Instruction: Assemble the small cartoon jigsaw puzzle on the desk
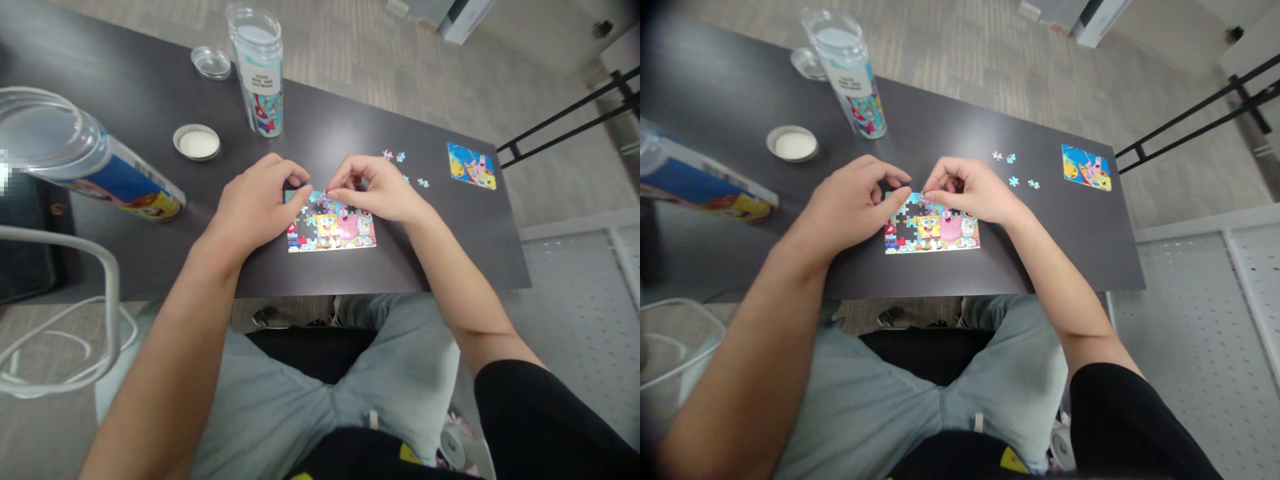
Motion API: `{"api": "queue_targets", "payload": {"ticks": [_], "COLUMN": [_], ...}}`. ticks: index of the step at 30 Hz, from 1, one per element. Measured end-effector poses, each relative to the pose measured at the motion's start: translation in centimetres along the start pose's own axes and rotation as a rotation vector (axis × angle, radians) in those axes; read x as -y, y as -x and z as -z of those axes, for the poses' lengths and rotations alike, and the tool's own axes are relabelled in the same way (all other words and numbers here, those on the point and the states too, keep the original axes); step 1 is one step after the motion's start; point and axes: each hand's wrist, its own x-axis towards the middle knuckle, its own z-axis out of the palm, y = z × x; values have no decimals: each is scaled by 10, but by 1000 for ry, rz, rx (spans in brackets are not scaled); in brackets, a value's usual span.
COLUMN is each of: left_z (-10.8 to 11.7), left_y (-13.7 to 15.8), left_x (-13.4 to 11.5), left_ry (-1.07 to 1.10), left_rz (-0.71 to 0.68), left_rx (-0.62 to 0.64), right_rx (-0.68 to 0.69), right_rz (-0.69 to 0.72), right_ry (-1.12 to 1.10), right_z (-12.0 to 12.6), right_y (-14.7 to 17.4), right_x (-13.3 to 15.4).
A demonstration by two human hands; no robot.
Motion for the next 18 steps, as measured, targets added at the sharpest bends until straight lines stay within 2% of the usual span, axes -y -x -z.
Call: {"api": "queue_targets", "payload": {"ticks": [3, 10, 18], "left_z": [-1, -2, -3], "left_y": [0, 1, 1], "left_x": [-1, 0, -4], "left_ry": [6, 26, -14], "left_rz": [9, 1, 22], "left_rx": [-8, -11, -12], "right_rx": [42, 63, 21], "right_rz": [4, -18, 189], "right_ry": [28, 85, 143], "right_z": [-12, -14, -16], "right_y": [1, 6, 0], "right_x": [2, -1, -10]}}
